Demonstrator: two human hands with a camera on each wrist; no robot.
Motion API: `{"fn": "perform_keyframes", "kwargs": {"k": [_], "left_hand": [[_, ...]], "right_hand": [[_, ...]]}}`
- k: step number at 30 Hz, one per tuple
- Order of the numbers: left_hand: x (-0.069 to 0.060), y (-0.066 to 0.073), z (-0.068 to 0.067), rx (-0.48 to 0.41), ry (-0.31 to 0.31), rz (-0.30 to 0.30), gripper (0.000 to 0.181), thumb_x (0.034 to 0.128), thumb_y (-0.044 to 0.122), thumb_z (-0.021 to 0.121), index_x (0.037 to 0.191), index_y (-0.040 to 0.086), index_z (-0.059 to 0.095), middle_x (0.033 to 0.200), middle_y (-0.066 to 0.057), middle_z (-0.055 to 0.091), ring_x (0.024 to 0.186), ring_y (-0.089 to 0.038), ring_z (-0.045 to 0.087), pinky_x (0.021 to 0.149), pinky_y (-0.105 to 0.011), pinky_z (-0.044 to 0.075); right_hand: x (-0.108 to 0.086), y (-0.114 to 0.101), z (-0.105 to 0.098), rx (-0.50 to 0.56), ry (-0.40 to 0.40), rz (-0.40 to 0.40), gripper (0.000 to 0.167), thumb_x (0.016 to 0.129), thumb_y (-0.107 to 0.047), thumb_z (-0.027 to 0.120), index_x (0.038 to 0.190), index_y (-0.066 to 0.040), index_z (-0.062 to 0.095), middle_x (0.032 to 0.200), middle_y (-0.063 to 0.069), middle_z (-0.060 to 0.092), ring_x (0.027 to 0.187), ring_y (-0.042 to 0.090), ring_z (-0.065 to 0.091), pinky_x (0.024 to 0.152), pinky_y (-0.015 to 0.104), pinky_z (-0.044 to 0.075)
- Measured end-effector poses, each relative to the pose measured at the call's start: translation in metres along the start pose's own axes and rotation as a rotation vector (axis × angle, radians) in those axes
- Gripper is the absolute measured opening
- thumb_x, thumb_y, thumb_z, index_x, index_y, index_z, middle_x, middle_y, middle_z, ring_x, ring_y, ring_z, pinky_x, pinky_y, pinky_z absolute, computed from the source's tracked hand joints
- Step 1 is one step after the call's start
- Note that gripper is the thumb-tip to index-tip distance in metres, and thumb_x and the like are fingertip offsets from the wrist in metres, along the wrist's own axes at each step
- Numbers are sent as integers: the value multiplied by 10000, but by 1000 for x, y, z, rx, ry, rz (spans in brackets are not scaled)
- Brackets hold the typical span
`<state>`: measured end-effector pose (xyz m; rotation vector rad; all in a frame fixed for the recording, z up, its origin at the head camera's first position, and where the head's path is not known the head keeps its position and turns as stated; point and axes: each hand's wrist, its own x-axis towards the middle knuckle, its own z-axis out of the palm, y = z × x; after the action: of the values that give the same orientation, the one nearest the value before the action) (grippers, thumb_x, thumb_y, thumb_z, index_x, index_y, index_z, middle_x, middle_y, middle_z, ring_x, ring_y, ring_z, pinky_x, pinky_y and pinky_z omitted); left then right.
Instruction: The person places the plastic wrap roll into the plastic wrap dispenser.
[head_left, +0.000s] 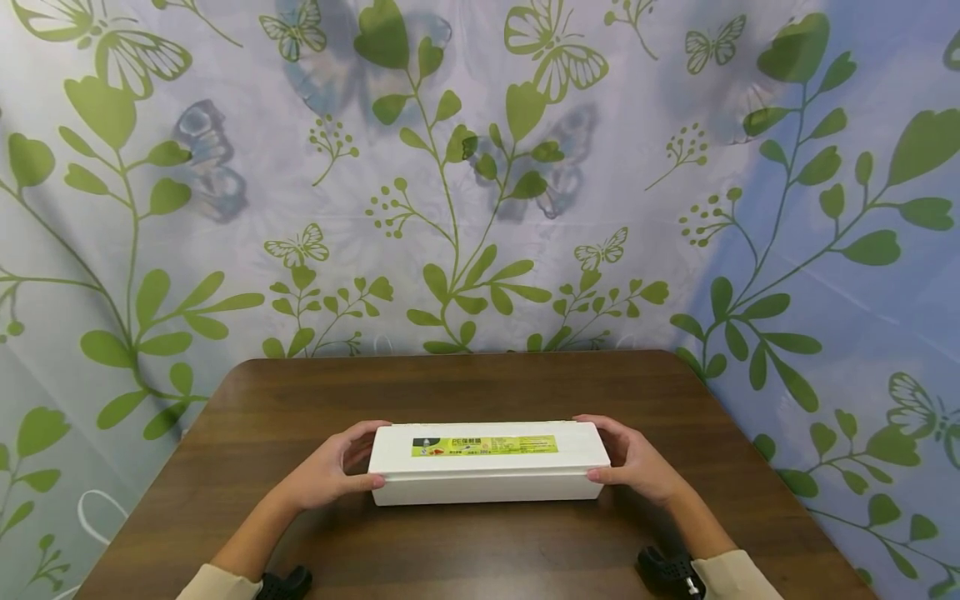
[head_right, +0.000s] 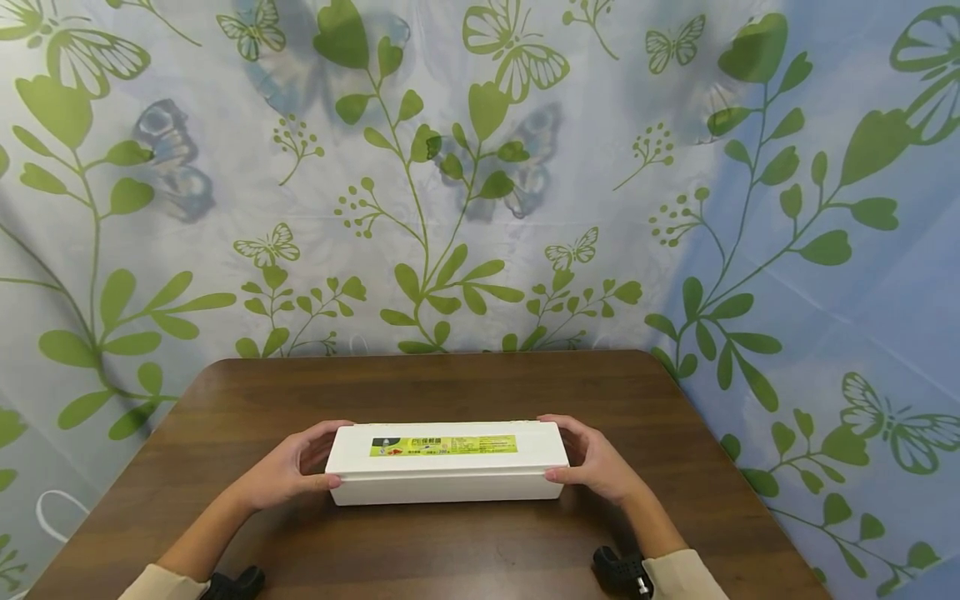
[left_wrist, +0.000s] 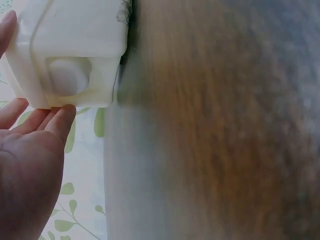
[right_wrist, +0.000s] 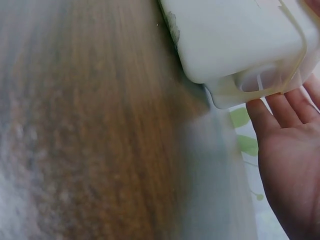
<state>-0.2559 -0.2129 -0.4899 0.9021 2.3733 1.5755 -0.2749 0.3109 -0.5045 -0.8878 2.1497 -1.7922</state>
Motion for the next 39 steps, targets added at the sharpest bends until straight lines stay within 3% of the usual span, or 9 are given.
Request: {"fn": "perform_keyframes", "kwargs": {"k": [7, 39], "left_hand": [[1, 4, -1, -19, -6, -1, 720, 884, 147, 810, 1493, 80, 433, 1504, -181, 475, 1429, -378, 439, 1087, -104, 366], [3, 2, 0, -67, 5, -36, 720, 863, 136, 828, 1470, 52, 450, 1488, -201, 478, 1403, -353, 461, 1083, -136, 408]], "right_hand": [[2, 2, -3, 12, -3, 22, 779, 852, -6, 770, 1528, -3, 383, 1411, 71, 575, 1168, 174, 619, 878, 362, 591], [2, 4, -4, 17, -1, 39, 764, 829, -1, 789, 1486, 37, 401, 1337, 108, 600, 1116, 186, 635, 865, 349, 596]]}}
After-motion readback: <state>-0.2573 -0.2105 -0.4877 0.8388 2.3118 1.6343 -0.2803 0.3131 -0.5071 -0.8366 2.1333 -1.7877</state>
